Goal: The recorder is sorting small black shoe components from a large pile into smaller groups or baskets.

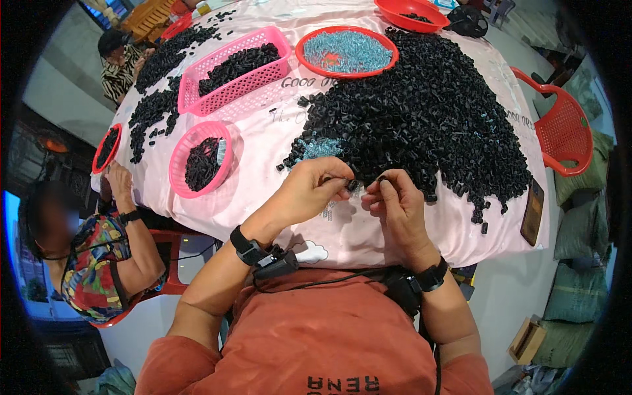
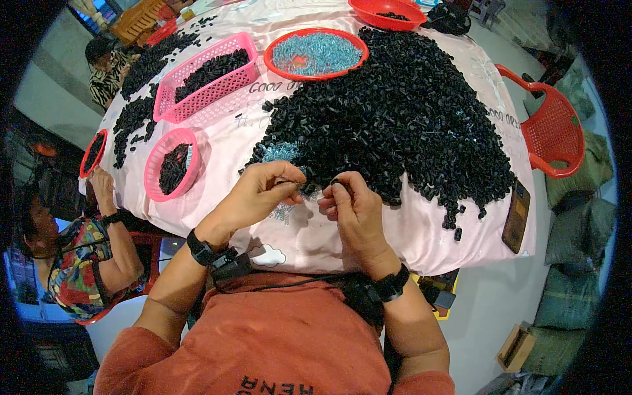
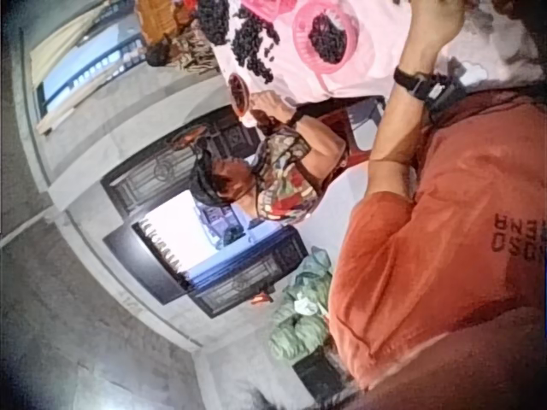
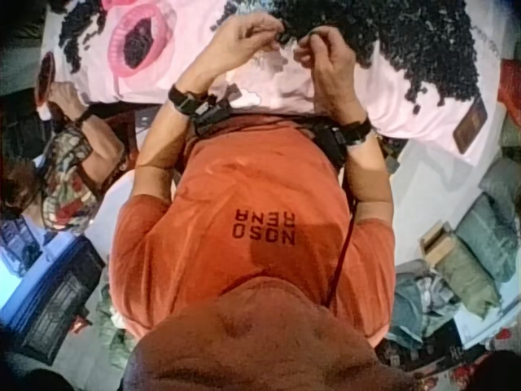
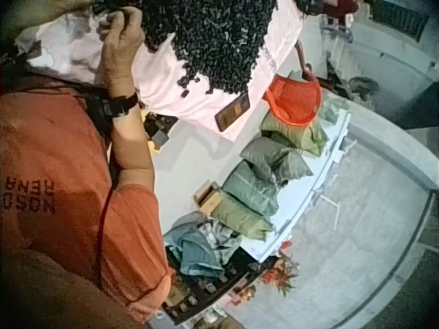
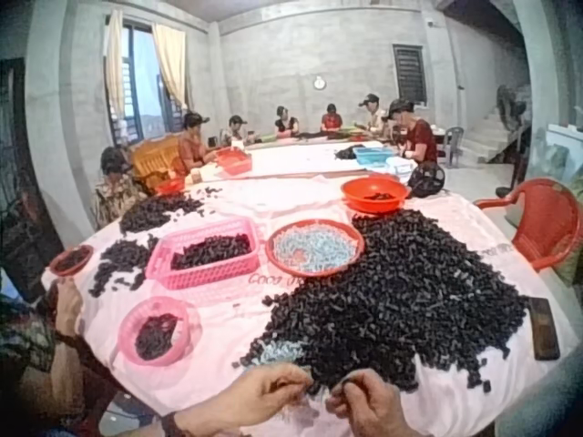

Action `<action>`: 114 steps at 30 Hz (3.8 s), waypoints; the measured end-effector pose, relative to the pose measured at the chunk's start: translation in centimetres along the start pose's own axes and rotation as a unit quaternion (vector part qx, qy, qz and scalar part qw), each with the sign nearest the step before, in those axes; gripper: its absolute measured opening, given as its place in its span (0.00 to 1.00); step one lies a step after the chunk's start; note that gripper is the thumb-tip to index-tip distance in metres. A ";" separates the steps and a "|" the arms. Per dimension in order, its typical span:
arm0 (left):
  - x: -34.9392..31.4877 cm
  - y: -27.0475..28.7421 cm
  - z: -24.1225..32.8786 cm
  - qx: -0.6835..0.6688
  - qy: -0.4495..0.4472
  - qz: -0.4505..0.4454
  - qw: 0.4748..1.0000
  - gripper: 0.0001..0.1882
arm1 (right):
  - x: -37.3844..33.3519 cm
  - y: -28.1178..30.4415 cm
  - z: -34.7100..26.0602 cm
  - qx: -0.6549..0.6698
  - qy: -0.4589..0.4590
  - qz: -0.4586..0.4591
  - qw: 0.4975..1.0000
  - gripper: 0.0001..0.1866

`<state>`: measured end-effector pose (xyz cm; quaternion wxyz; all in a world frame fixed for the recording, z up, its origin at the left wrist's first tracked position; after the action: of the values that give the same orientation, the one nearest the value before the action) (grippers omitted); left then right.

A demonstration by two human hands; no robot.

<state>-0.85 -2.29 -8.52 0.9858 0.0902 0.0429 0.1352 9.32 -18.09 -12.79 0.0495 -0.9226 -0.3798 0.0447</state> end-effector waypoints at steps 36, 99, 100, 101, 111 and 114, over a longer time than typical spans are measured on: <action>0.6 -2.6 -0.2 0.034 -0.020 0.012 0.999 0.03 | 0.3 0.0 0.4 -0.014 0.070 -0.031 0.997 0.08; 0.8 -2.8 1.3 0.228 -0.164 0.092 0.955 0.04 | 0.1 -0.1 -0.4 -0.088 0.054 -0.007 0.995 0.07; 0.8 -3.0 1.3 0.235 -0.165 0.081 0.954 0.04 | 0.1 -0.1 -0.5 -0.088 0.054 -0.007 0.995 0.07; 0.8 -3.1 1.2 0.236 -0.165 0.081 0.954 0.04 | 0.1 -0.2 -0.7 -0.085 0.045 -0.008 0.995 0.07; 0.2 -3.3 2.1 0.314 -0.211 0.024 0.925 0.11 | 0.2 0.0 -0.2 -0.038 -0.004 0.001 0.999 0.07; 0.3 -3.0 2.0 0.327 -0.204 -0.007 0.923 0.13 | 0.0 -0.1 -0.4 -0.014 -0.022 0.008 1.000 0.07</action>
<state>0.47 -5.36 -7.10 0.8900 0.4325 -0.1165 0.0850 9.33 -18.02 -12.39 0.0281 -0.9249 -0.3744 0.0605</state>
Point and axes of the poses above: each hand's wrist, its own x-axis towards the middle knuckle, its own y-axis out of the back of the hand, z = x × y, the point moved 3 cm from there along x, towards the middle knuckle, and after that the axes turned 3 degrees about -y, right-handed, at the moved point
